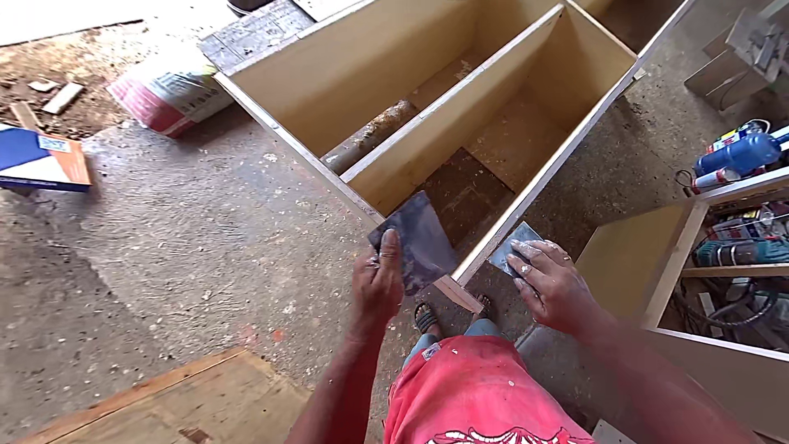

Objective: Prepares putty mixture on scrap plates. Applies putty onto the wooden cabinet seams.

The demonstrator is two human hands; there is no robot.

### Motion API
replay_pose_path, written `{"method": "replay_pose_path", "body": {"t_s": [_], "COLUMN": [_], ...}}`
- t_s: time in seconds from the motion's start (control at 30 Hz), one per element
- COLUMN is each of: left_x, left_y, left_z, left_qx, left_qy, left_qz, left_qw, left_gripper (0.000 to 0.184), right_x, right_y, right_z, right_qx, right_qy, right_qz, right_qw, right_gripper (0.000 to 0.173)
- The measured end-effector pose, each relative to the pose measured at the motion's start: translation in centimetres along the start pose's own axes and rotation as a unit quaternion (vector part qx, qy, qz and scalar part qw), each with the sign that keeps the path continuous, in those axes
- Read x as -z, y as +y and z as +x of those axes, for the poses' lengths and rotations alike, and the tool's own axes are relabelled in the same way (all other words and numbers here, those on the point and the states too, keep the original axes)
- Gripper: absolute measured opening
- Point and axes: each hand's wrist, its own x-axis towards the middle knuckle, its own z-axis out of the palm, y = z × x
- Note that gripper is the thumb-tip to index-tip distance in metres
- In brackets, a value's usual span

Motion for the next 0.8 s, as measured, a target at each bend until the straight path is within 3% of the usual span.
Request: {"method": "replay_pose_path", "body": {"t_s": [0.17,0.43,0.6,0.8], "left_x": [1.2,1.6,2.0,2.2], "left_y": [-1.6,-2.3,-2.2,-2.7], "left_z": [-1.0,-1.9,-2.1,-2.1], "left_qx": [0.015,0.011,0.004,0.008], "left_qy": [0.012,0.015,0.009,0.004], "left_qz": [0.005,-0.047,-0.049,-0.032], "left_qw": [1.000,0.999,0.999,0.999], "left_gripper": [0.036,0.031,0.036,0.037], "right_x": [-2.5,-0.6,0.1,-0.8], "right_y": [2.0,4.0,5.1,1.2], "right_z": [0.9,2.4,1.5,2.1], "right_qx": [0.006,0.001,-0.018,-0.004], "right_qy": [-0.005,0.003,-0.042,-0.007], "right_qz": [-0.014,-0.022,-0.013,0.002], "right_qw": [1.000,1.000,0.999,1.000], "right_gripper": [0.040,0.039,0.038,0.038]}}
